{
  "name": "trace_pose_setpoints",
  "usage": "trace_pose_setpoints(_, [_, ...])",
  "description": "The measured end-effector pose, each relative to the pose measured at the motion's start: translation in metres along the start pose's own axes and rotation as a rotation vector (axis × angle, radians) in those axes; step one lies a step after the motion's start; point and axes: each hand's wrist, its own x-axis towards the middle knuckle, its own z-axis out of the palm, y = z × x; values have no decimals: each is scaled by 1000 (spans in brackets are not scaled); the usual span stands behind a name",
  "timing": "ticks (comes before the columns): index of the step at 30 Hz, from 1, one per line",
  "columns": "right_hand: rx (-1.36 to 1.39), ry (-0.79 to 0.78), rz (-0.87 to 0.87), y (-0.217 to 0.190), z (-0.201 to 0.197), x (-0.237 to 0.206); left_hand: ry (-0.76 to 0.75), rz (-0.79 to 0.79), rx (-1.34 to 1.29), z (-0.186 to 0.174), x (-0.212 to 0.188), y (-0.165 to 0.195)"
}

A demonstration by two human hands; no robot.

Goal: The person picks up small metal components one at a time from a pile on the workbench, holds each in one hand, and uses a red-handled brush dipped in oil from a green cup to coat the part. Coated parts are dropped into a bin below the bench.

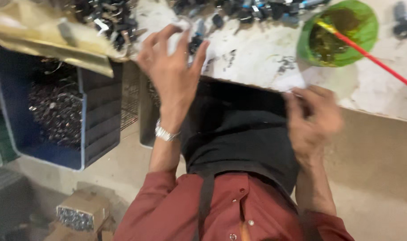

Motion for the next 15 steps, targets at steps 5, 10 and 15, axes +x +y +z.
trace_pose_setpoints(5, [-3,112,-178,10,8,-1,47,9,-185,17,-13,3])
trace_pose_setpoints(10, [396,69,139,0,2,-5,11,-85,-556,-2,-49,41])
trace_pose_setpoints(15, [620,35,132,3,-2,-16,-73,164,-772,-9,-57,84])
